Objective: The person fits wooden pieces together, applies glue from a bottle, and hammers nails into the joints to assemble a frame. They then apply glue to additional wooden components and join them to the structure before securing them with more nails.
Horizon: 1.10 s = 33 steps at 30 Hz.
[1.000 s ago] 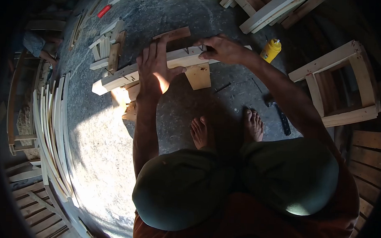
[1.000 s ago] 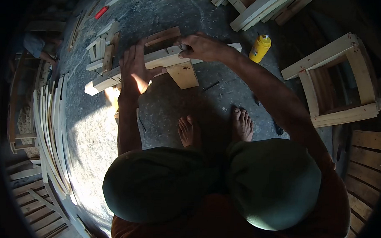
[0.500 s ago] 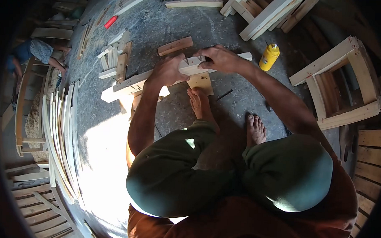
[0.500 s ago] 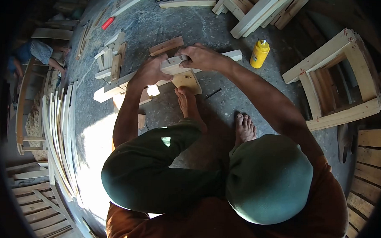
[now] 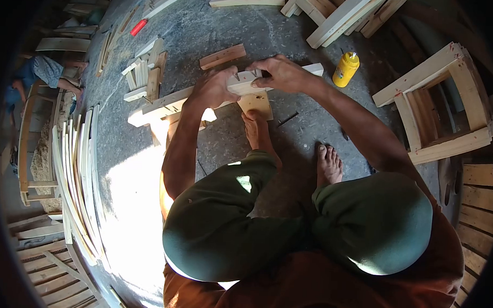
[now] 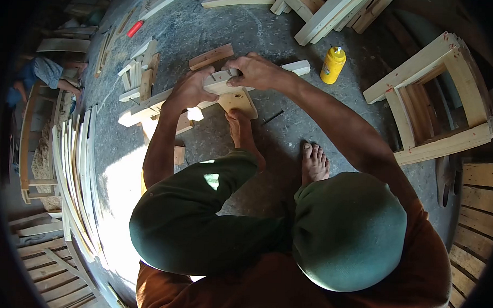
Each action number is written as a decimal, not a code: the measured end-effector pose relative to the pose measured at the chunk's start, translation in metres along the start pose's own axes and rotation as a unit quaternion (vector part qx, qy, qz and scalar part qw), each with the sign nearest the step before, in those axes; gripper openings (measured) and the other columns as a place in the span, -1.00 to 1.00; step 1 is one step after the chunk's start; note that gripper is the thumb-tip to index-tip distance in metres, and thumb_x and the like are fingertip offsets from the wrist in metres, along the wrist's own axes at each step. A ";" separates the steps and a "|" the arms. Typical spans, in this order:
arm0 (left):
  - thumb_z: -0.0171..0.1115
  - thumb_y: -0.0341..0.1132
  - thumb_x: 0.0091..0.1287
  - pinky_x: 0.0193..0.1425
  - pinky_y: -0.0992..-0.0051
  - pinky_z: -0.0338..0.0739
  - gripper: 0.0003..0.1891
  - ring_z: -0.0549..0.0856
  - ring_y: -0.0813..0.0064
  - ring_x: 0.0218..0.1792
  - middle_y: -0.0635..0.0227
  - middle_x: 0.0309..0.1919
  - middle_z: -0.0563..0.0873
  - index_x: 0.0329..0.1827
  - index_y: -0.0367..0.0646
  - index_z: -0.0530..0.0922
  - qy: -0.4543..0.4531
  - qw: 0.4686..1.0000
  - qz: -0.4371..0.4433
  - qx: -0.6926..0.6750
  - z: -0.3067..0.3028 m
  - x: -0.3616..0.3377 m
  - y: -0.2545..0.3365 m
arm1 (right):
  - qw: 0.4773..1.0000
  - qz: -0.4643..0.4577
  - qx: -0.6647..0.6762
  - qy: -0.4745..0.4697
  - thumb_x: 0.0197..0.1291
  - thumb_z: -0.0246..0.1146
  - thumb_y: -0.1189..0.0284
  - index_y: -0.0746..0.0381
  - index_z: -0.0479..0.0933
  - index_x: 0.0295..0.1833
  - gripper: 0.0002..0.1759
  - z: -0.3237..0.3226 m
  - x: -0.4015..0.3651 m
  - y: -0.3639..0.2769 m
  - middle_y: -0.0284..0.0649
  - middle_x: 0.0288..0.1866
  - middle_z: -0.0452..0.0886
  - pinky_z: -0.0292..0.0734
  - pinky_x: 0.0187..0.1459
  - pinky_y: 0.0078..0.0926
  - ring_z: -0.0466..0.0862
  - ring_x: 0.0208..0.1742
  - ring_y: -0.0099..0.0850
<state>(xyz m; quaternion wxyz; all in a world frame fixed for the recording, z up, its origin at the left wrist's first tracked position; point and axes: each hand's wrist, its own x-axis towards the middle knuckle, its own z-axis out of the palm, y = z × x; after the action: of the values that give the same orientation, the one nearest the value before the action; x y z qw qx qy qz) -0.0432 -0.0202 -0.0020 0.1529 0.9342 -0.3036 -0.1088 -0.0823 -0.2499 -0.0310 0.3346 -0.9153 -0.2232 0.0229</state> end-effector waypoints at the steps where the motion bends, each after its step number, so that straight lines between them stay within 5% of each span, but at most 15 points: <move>1: 0.62 -0.23 -0.08 0.27 0.23 0.53 -0.14 0.71 0.04 0.16 -0.08 0.08 0.73 0.37 -0.28 0.49 -0.019 1.000 -0.004 -0.011 -0.001 0.002 -0.001 | 1.000 -0.002 0.003 0.002 0.25 0.43 0.26 0.20 0.58 0.27 -0.49 0.000 0.000 0.000 0.00 -0.04 0.75 0.54 0.16 -0.20 0.72 0.02 -0.10; 15: 0.64 -0.14 -0.09 0.26 0.21 0.53 -0.18 0.71 0.03 0.15 -0.05 0.07 0.74 0.30 -0.26 0.54 -0.024 1.000 0.005 -0.017 0.002 0.004 -0.004 | 0.998 -0.035 0.054 -0.007 0.27 0.42 0.22 0.17 0.58 0.29 -0.48 -0.007 0.004 0.005 -0.05 -0.23 0.74 0.54 0.08 -0.21 0.71 -0.19 -0.18; 17: 0.65 -0.20 -0.13 0.19 0.28 0.57 -0.15 0.75 0.13 0.08 -0.07 0.04 0.75 0.29 -0.37 0.54 -0.029 0.999 0.004 -0.024 0.000 0.004 0.003 | 0.999 -0.036 0.029 0.003 0.25 0.43 0.23 0.19 0.58 0.28 -0.48 -0.003 0.003 0.006 -0.04 -0.25 0.73 0.56 0.02 -0.21 0.72 -0.23 -0.17; 25: 0.64 -0.16 -0.04 0.15 0.18 0.56 -0.44 0.75 0.09 0.04 0.06 -0.04 0.78 0.03 -0.16 0.64 -0.047 0.998 -0.001 -0.050 0.004 0.015 0.014 | 0.997 -0.042 0.056 0.015 0.21 0.44 0.29 0.24 0.59 0.22 -0.51 -0.004 -0.001 0.004 0.01 -0.25 0.73 0.56 -0.01 -0.18 0.72 -0.16 -0.08; 33: 0.64 -0.26 -0.08 0.18 0.28 0.55 -0.37 0.75 0.15 0.01 0.09 -0.06 0.78 0.13 -0.19 0.67 -0.025 0.999 -0.008 -0.035 0.008 0.024 0.005 | 0.991 -0.061 0.118 0.018 0.25 0.43 0.10 0.27 0.52 0.33 -0.34 -0.017 -0.006 0.021 -0.02 -0.09 0.74 0.59 -0.09 -0.25 0.71 -0.15 -0.25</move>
<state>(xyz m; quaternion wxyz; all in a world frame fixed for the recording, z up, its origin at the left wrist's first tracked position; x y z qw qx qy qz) -0.0292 -0.0407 -0.0102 0.1770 0.9276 -0.2960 -0.1436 -0.0759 -0.2766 -0.0318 0.4453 -0.8543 -0.2678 0.0120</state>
